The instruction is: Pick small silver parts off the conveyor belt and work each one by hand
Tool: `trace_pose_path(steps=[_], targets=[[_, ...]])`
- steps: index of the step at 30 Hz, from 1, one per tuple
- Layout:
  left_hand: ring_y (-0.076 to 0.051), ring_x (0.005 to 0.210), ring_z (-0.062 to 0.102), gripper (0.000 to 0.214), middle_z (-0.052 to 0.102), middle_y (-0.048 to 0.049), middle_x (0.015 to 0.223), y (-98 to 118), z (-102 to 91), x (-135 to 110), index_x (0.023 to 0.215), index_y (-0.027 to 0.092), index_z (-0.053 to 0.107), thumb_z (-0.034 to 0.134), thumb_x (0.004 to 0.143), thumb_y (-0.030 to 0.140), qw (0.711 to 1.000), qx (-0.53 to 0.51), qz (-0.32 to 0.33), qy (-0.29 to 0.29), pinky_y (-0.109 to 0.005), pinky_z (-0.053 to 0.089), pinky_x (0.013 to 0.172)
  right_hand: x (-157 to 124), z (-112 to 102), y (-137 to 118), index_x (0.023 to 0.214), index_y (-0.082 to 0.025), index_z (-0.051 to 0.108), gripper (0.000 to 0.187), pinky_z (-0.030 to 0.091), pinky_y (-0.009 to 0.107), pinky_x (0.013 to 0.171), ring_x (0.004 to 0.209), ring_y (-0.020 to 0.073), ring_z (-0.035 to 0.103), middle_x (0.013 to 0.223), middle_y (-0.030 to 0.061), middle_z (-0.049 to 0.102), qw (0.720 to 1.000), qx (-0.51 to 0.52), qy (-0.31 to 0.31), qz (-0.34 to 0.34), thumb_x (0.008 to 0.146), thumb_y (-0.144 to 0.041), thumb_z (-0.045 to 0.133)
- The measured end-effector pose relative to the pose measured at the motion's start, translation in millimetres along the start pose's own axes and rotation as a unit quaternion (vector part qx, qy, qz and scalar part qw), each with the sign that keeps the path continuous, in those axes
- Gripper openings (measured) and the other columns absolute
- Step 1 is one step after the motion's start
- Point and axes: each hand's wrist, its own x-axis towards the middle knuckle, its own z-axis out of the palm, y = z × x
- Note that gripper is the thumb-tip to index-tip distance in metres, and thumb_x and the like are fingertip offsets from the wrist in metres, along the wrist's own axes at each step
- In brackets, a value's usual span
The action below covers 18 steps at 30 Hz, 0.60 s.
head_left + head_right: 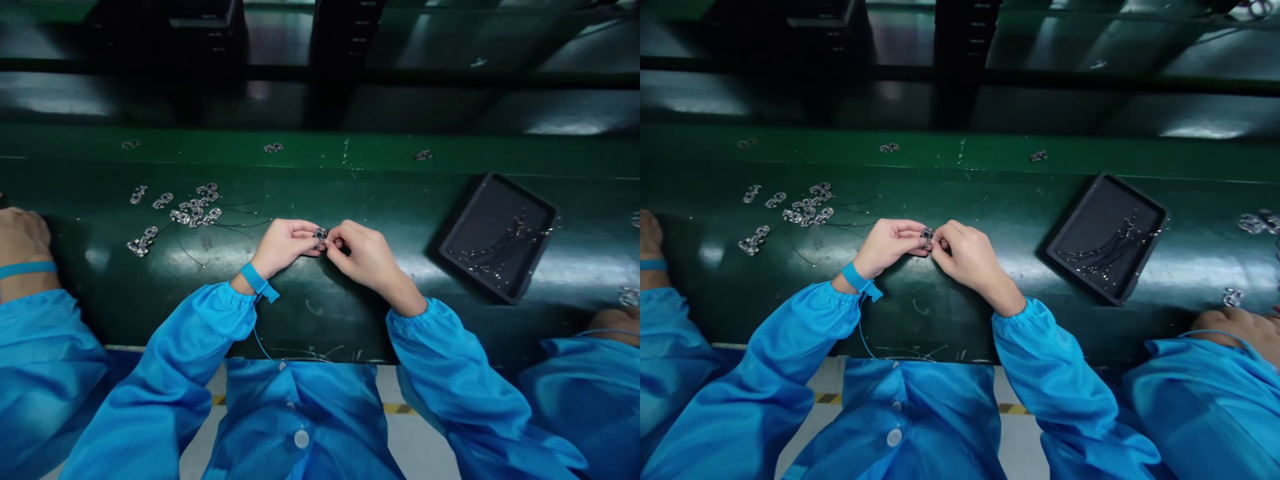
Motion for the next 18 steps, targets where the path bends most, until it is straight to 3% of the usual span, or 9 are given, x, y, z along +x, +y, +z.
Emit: trace_pose_path(steps=[18], targets=[[-0.02, 0.082, 0.077, 0.028, 0.078, -0.0097, 0.087, -0.4, 1.5, 0.0, 0.097, 0.009, 0.075, 0.085, 0.074, 0.021, 1.0, 0.01, -0.007, -0.001, -0.033, 0.065, 0.08, 0.5, 1.5, 1.0, 0.089, -0.02, 0.062, 0.007, 0.044, 0.03, 0.067, 0.073, 0.0173, 0.06, 0.083, 0.004, 0.064, 1.0, -0.005, -0.002, 0.001, 0.093, -0.022, 0.057]])
